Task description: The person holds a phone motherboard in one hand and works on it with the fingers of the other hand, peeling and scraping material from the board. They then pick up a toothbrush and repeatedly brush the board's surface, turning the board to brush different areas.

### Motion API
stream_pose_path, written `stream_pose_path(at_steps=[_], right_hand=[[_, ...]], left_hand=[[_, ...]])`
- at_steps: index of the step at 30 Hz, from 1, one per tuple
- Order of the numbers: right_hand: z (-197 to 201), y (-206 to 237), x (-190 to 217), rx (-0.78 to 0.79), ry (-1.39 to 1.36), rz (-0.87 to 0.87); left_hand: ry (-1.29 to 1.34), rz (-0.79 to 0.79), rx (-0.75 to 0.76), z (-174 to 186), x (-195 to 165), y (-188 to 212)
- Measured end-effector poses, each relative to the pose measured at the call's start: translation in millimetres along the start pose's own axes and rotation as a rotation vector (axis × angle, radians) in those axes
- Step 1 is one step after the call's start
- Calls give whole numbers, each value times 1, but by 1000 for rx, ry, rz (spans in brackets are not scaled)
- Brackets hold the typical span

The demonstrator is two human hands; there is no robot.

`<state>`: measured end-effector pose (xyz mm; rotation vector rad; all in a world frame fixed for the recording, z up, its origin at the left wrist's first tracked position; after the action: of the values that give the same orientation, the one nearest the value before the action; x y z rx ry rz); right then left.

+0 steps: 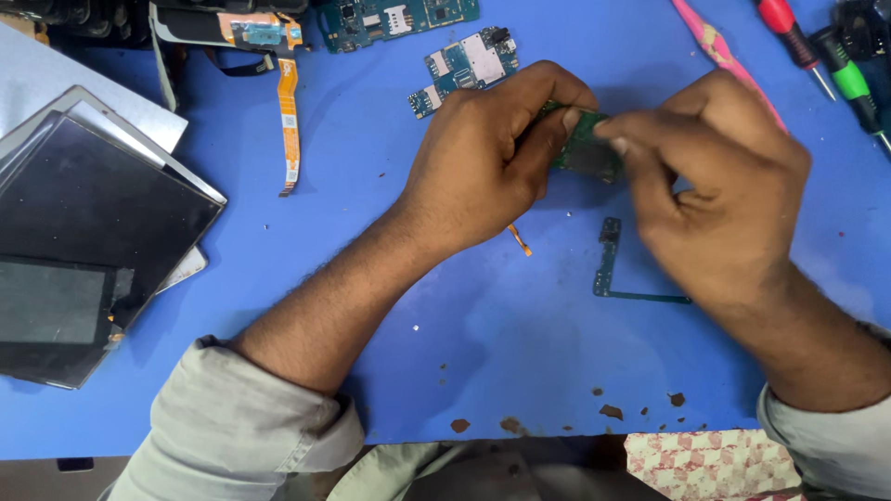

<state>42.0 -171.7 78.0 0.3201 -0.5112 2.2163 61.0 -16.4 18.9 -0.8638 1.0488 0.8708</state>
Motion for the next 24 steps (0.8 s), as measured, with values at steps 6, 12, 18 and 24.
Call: stream_pose_path(at_steps=[6, 12, 18, 24], right_hand=[[-2, -1, -3, 32, -41, -43], [-1, -3, 2, 16, -24, 16], [-1, -3, 0, 15, -61, -4], [0, -2, -2, 2, -36, -19]], left_hand=[[-47, -59, -19, 1, -3, 0], [-54, -44, -28, 1, -2, 1], [-101, -106, -57, 3, -7, 1], [-30, -38, -20, 0, -2, 0]])
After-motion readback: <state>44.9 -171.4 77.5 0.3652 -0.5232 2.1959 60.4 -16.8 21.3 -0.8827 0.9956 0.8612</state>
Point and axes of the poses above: each hand's wrist, its own y-axis away from the middle knuckle, its own z-axis out of the back of the hand, x = y × z, the point moved 7 cm from there along -y, towards the middle knuckle, and after that the axes turned 10 degrees about x, right-handed, at the moved point
